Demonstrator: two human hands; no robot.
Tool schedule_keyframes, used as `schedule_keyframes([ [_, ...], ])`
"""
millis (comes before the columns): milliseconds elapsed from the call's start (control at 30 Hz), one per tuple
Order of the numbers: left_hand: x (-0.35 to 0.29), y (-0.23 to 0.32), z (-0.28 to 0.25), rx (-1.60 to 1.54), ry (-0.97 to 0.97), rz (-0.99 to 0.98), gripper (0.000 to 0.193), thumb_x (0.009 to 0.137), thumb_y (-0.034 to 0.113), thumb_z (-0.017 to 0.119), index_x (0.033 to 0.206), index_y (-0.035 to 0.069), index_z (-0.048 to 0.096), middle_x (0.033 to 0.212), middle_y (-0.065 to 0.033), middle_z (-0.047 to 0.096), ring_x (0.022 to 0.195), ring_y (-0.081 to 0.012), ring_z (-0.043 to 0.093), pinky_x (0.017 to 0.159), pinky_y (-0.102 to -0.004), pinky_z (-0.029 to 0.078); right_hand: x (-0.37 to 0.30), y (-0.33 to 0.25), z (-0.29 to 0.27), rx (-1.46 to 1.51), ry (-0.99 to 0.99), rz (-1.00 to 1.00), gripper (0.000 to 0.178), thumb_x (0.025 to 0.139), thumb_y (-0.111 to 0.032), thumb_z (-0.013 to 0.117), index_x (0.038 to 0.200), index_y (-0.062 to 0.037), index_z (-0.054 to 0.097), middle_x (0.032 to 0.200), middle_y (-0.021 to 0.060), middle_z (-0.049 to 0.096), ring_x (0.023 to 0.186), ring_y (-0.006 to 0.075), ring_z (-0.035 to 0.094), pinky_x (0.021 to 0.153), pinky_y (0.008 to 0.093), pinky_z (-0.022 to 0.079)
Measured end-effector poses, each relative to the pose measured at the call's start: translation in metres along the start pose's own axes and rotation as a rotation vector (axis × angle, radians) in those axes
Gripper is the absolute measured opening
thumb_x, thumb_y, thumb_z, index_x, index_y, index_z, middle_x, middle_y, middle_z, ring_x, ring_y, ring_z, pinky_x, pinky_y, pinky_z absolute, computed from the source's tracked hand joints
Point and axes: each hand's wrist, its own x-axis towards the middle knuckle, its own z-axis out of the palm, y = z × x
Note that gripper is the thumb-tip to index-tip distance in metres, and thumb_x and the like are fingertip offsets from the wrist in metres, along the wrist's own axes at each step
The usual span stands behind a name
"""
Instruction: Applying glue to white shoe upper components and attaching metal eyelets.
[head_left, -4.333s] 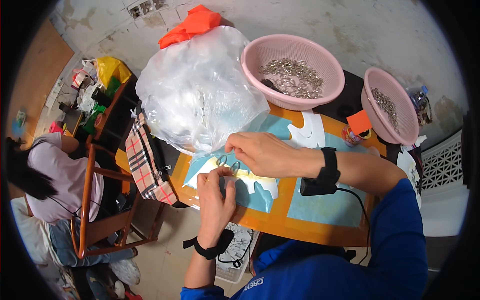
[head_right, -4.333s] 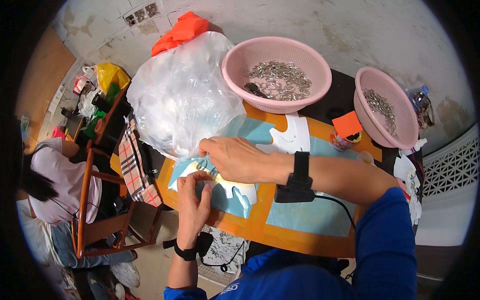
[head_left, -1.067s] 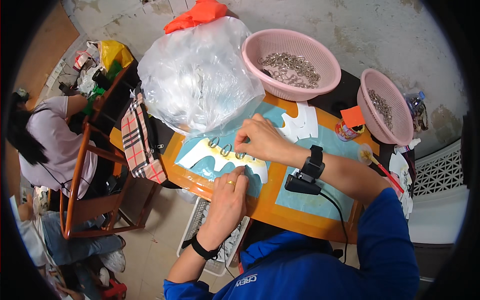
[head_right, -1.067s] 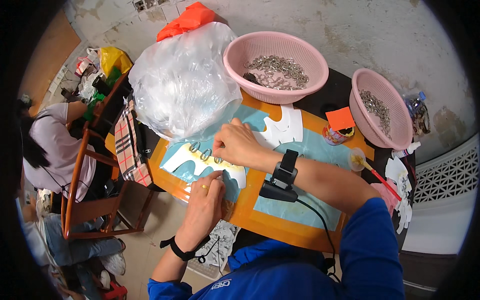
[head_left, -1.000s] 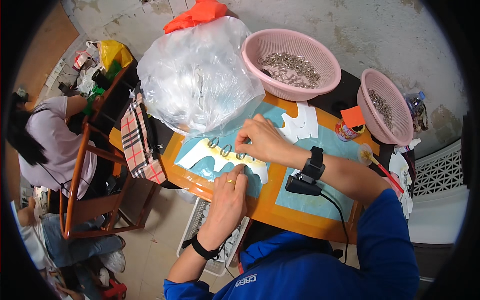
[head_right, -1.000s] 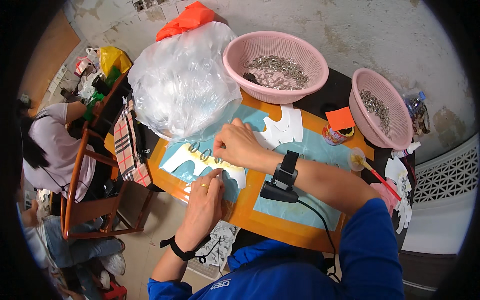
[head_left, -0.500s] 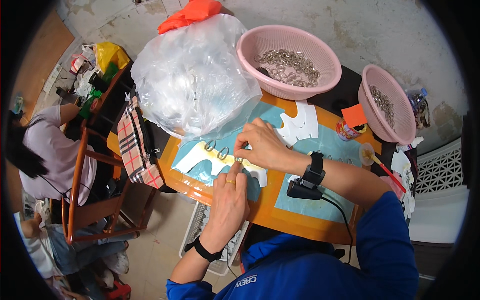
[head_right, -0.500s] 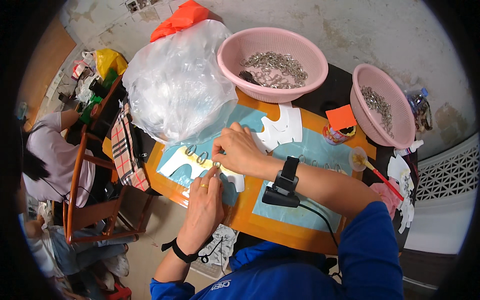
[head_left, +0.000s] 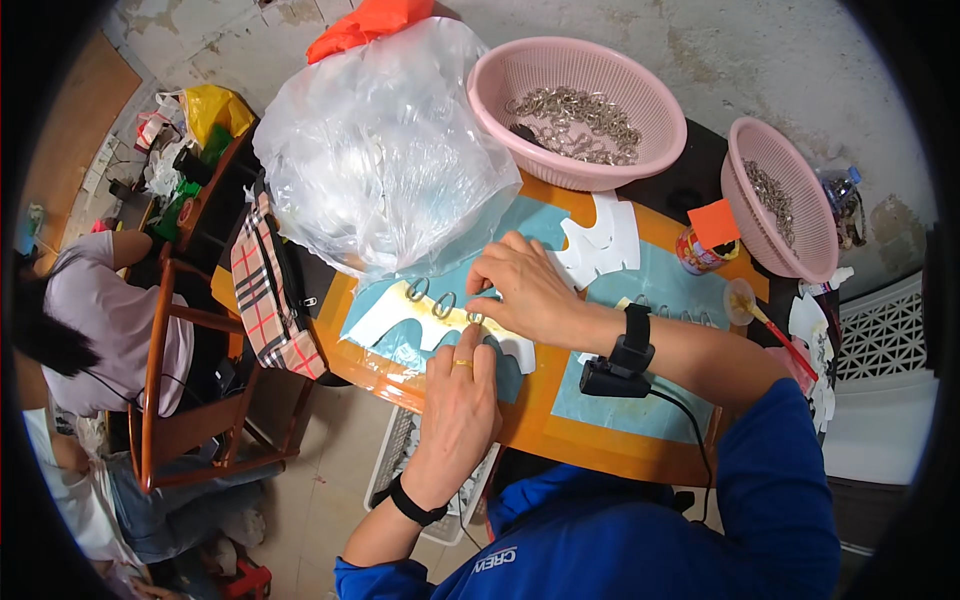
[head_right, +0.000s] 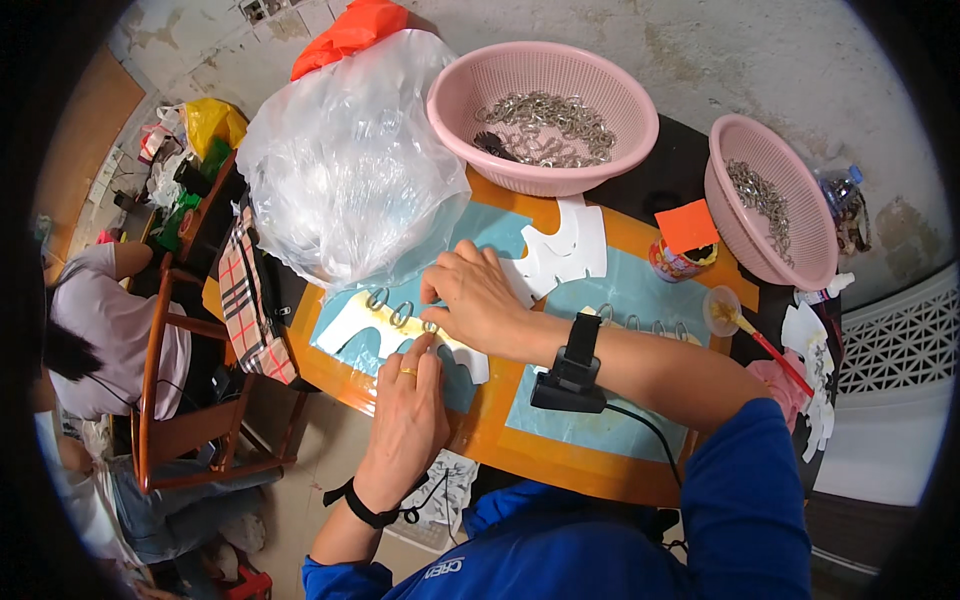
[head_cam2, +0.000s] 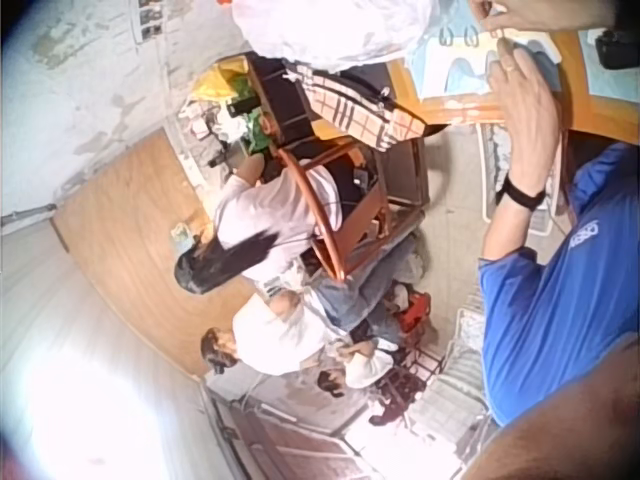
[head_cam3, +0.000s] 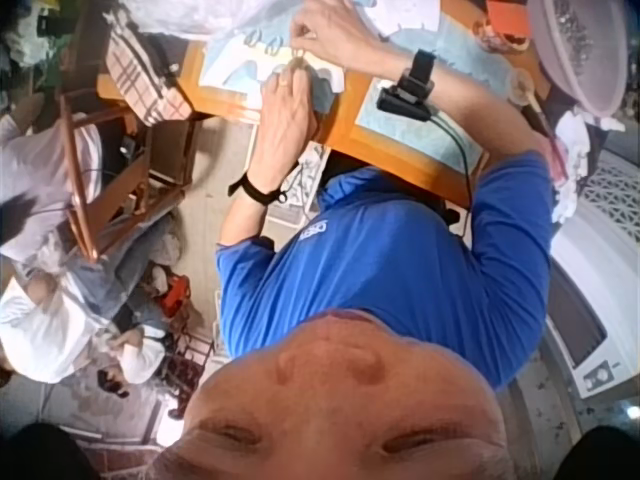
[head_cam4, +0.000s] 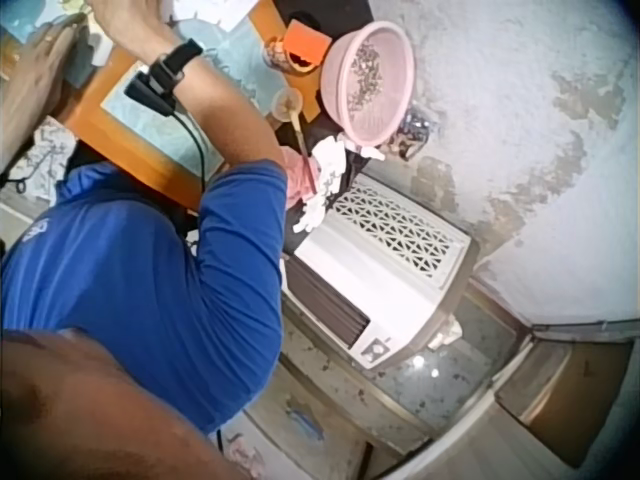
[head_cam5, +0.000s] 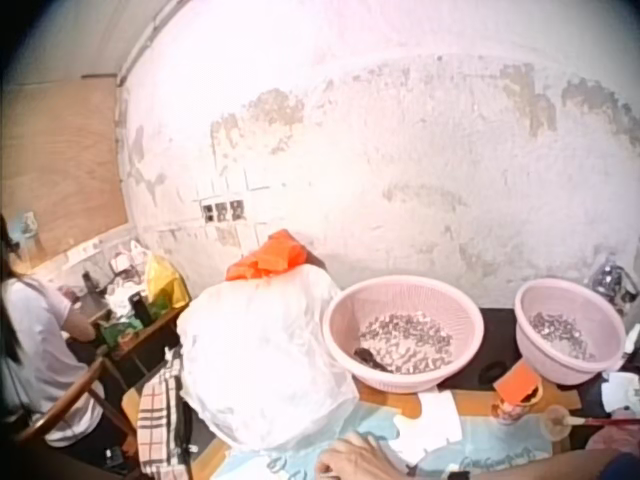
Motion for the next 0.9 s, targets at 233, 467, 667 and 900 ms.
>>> schedule_keyframes([
  [233, 0.0007, -0.0007, 0.0007, -0.007, 0.006, -0.002, 0.031, 0.074, -0.009, 0.060, 0.103, -0.003, 0.051, 0.137, -0.0324, 0.055, 0.101, -0.0384, 0.056, 0.092, -0.0474, 0.045, -0.0021, 0.0012, -0.0038, -0.038, 0.001, -0.065, 0.007, 0.089, -0.016, 0.074, 0.088, -0.0087, 0.074, 0.093, 0.0038, 0.060, 0.101, 0.0259, 0.053, 0.089, 0.0399, 0.040],
  [467, 0.0020, 0.0000, -0.0005, -0.018, -0.008, -0.007, 0.032, 0.074, -0.009, 0.059, 0.105, -0.004, 0.051, 0.137, -0.0329, 0.054, 0.102, -0.0391, 0.056, 0.092, -0.0478, 0.045, -0.0030, 0.0041, -0.0069, -0.015, -0.001, -0.086, 0.009, 0.087, -0.014, 0.072, 0.081, -0.0078, 0.075, 0.090, 0.0060, 0.062, 0.101, 0.0276, 0.053, 0.089, 0.0431, 0.040],
  [667, 0.0014, -0.0033, 0.0008, -0.048, -0.005, -0.020, 0.038, 0.071, -0.010, 0.060, 0.108, -0.006, 0.051, 0.137, -0.0327, 0.054, 0.106, -0.0408, 0.056, 0.094, -0.0489, 0.045, -0.0025, 0.0047, -0.0095, 0.054, 0.032, -0.091, 0.005, 0.084, -0.008, 0.072, 0.089, -0.0078, 0.071, 0.094, 0.0060, 0.066, 0.105, 0.0282, 0.056, 0.092, 0.0433, 0.042],
  [900, 0.0010, -0.0065, 0.0009, -0.066, 0.003, -0.013, 0.040, 0.070, -0.012, 0.061, 0.109, -0.007, 0.052, 0.136, -0.0318, 0.055, 0.107, -0.0412, 0.056, 0.095, -0.0489, 0.045, -0.0011, 0.0025, -0.0084, 0.092, -0.028, -0.060, 0.012, 0.088, -0.010, 0.073, 0.098, -0.0084, 0.067, 0.094, 0.0057, 0.067, 0.103, 0.0271, 0.060, 0.091, 0.0420, 0.048],
])
